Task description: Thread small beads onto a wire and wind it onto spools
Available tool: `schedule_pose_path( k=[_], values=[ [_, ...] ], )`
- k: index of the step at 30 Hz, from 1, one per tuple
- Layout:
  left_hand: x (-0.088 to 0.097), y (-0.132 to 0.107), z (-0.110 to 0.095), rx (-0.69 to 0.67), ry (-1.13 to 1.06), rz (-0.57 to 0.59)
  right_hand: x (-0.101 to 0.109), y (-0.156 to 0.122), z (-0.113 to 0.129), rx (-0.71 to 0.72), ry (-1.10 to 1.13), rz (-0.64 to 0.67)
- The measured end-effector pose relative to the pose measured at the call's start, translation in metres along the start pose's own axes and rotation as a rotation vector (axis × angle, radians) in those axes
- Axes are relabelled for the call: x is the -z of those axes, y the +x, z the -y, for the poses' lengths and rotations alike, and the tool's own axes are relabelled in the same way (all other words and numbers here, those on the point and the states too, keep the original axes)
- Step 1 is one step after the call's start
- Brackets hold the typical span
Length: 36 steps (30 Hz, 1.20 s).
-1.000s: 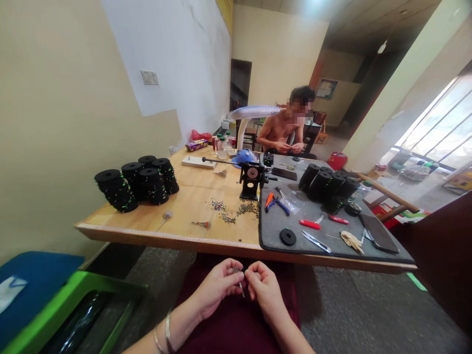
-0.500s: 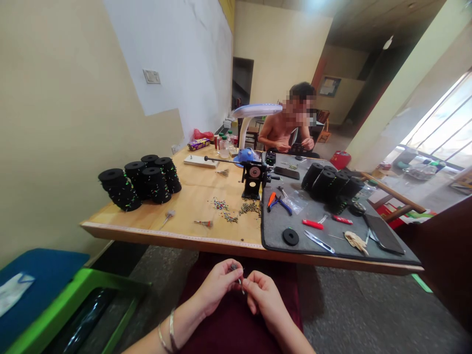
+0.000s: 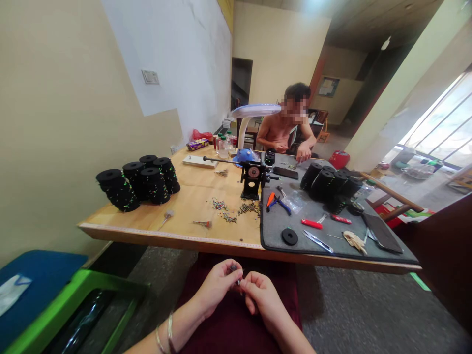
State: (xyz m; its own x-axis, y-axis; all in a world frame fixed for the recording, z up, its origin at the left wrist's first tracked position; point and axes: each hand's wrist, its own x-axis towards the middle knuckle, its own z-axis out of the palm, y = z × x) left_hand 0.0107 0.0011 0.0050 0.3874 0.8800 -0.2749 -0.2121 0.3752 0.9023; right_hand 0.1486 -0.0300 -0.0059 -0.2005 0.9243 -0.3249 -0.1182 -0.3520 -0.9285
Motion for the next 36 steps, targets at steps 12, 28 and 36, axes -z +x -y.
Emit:
schedule_pose_path(
  k=[12,28,36],
  values=[
    [-0.002,-0.003,-0.001,-0.124,0.348,0.005,0.001,0.003,0.000,0.065,-0.052,-0.119],
    [-0.004,-0.005,0.001,-0.015,0.173,0.102,0.009,0.009,-0.010,0.111,0.213,-0.195],
    [-0.004,0.000,0.003,-0.029,0.304,0.056,0.008,0.010,-0.014,0.171,0.130,-0.156]
  ],
)
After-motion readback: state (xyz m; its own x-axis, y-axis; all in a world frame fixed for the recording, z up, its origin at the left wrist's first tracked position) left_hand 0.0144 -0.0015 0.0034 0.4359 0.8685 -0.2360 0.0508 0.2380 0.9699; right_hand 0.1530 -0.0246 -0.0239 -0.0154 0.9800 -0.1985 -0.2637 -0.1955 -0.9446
